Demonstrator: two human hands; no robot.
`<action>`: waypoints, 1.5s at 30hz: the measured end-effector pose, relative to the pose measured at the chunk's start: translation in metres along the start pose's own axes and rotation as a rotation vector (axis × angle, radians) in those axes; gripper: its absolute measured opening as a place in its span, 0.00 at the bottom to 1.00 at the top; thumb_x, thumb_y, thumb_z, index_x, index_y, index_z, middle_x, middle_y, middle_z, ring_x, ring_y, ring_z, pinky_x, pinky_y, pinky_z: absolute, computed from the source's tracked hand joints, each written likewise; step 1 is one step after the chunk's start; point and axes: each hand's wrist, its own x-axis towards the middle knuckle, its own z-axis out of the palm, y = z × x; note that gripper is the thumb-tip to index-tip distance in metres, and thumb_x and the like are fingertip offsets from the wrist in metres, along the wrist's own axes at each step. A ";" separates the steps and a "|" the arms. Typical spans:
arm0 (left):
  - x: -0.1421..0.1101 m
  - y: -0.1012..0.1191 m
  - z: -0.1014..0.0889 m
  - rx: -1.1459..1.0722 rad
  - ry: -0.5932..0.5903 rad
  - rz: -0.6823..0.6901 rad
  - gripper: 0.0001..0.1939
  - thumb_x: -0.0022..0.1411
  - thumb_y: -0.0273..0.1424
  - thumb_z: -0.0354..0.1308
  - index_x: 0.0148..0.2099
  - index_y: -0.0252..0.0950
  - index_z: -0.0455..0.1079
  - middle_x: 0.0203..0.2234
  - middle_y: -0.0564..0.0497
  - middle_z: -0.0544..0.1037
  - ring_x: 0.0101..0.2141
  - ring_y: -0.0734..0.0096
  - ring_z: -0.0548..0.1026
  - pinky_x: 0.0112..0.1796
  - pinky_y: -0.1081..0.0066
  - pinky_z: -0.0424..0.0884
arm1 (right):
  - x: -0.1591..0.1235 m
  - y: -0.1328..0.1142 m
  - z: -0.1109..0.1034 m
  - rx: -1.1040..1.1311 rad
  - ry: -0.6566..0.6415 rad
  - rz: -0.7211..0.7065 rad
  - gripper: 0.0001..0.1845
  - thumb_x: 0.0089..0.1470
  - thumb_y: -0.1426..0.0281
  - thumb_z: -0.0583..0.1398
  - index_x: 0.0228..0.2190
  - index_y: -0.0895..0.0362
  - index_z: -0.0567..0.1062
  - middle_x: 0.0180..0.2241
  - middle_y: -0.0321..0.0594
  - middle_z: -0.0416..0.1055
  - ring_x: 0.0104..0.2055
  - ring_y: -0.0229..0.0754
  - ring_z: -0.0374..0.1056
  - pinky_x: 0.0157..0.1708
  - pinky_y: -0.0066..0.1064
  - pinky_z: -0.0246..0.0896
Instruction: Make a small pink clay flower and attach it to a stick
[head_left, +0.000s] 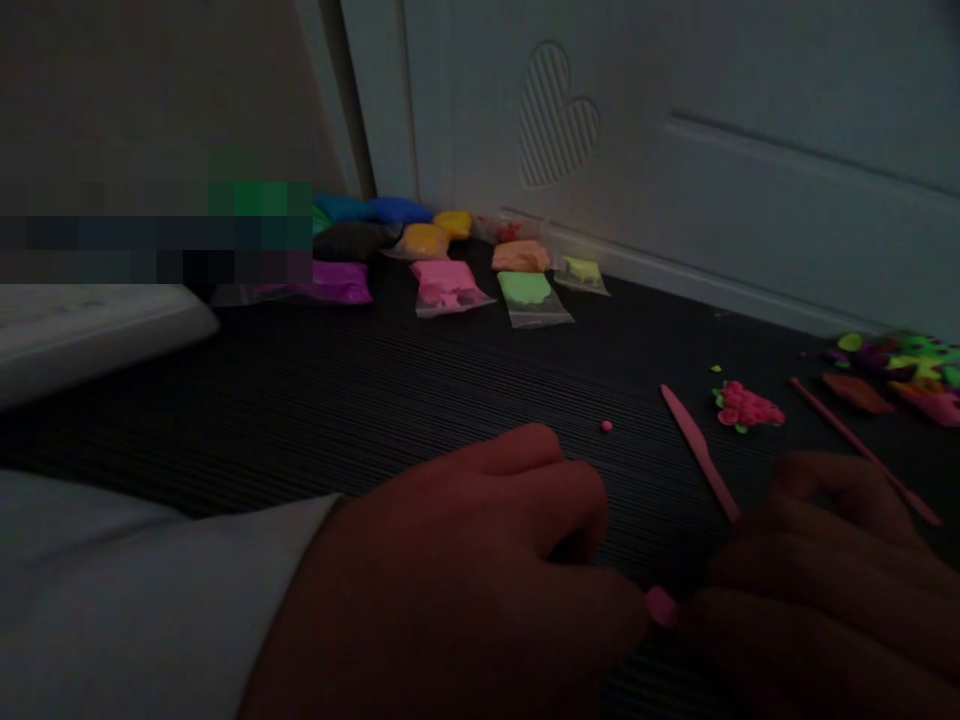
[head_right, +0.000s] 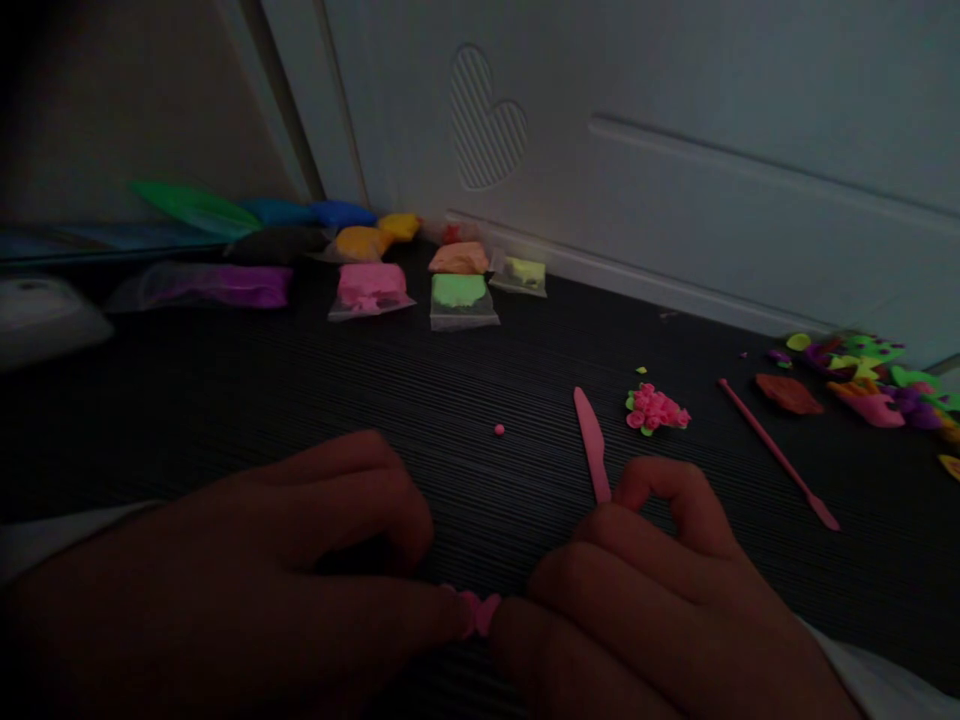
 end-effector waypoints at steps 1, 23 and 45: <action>0.000 -0.001 0.002 0.001 0.010 0.009 0.05 0.49 0.32 0.52 0.27 0.44 0.69 0.21 0.55 0.64 0.24 0.75 0.57 0.22 0.77 0.56 | 0.000 0.000 -0.001 -0.012 -0.006 0.001 0.14 0.54 0.69 0.46 0.27 0.48 0.70 0.19 0.27 0.65 0.21 0.30 0.60 0.38 0.30 0.51; 0.004 -0.008 0.014 -0.047 0.092 0.122 0.11 0.50 0.39 0.49 0.24 0.42 0.69 0.18 0.54 0.61 0.20 0.76 0.54 0.17 0.77 0.52 | 0.002 0.001 0.004 -0.035 0.037 -0.060 0.14 0.54 0.69 0.47 0.27 0.51 0.70 0.20 0.29 0.65 0.23 0.31 0.59 0.39 0.35 0.45; 0.005 -0.006 0.014 -0.043 0.101 0.060 0.14 0.52 0.41 0.47 0.25 0.40 0.68 0.17 0.54 0.61 0.21 0.76 0.55 0.17 0.78 0.53 | 0.000 0.003 0.003 -0.029 0.019 -0.089 0.09 0.51 0.66 0.50 0.31 0.51 0.69 0.21 0.31 0.65 0.23 0.32 0.59 0.38 0.37 0.48</action>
